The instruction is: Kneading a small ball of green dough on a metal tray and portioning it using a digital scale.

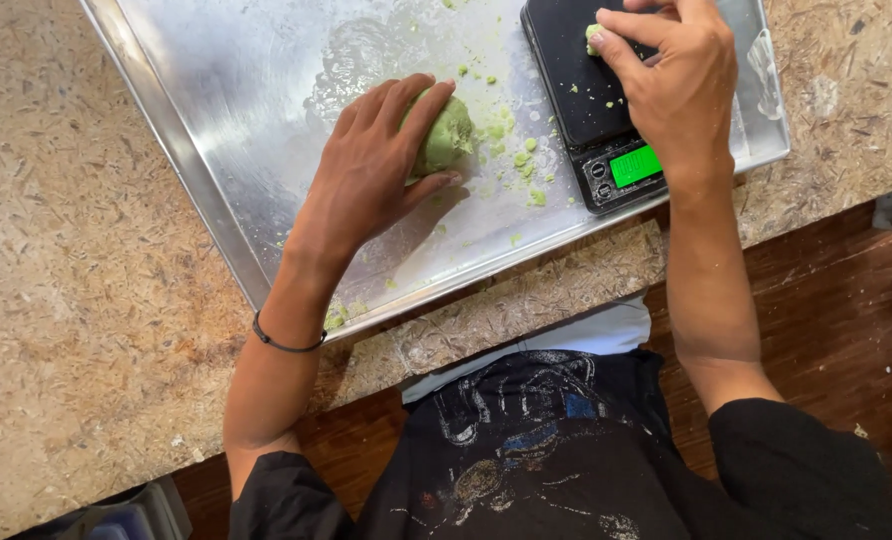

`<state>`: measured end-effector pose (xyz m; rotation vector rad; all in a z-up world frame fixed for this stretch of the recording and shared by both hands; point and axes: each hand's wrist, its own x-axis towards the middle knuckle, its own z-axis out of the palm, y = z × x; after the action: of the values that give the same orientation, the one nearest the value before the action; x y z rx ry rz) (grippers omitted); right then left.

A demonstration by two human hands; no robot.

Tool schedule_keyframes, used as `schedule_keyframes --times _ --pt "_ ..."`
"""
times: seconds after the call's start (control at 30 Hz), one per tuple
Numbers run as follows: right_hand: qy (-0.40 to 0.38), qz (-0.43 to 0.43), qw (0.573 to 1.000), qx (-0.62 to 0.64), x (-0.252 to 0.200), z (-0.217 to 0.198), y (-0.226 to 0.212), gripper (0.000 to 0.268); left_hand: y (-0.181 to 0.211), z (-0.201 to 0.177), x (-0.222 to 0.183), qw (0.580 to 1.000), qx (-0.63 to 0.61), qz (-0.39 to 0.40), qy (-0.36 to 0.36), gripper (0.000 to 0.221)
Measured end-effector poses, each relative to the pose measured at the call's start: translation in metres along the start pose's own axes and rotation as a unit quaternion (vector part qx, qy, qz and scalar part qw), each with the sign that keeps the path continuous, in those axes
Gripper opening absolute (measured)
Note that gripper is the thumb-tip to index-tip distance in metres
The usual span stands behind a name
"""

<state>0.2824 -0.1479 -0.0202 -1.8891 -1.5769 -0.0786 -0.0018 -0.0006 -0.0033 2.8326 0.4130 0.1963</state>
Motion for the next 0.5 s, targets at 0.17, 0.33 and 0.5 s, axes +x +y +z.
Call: schedule_keyframes --times 0.17,0.33,0.5 --pt "-0.045 0.027 0.99 -0.129 -0.005 0.002 0.0 0.031 -0.001 0.001 0.0 1.0 0.01 0.0 0.003 0.082" --pt "-0.026 0.007 0.999 0.044 -0.007 -0.002 -0.052 0.027 -0.001 0.003 0.0 1.0 0.006 0.004 0.009 0.082" --pt "-0.143 -0.027 0.979 0.144 -0.026 0.035 -0.083 0.034 -0.001 0.0 -0.001 1.0 0.008 0.006 0.01 0.081"
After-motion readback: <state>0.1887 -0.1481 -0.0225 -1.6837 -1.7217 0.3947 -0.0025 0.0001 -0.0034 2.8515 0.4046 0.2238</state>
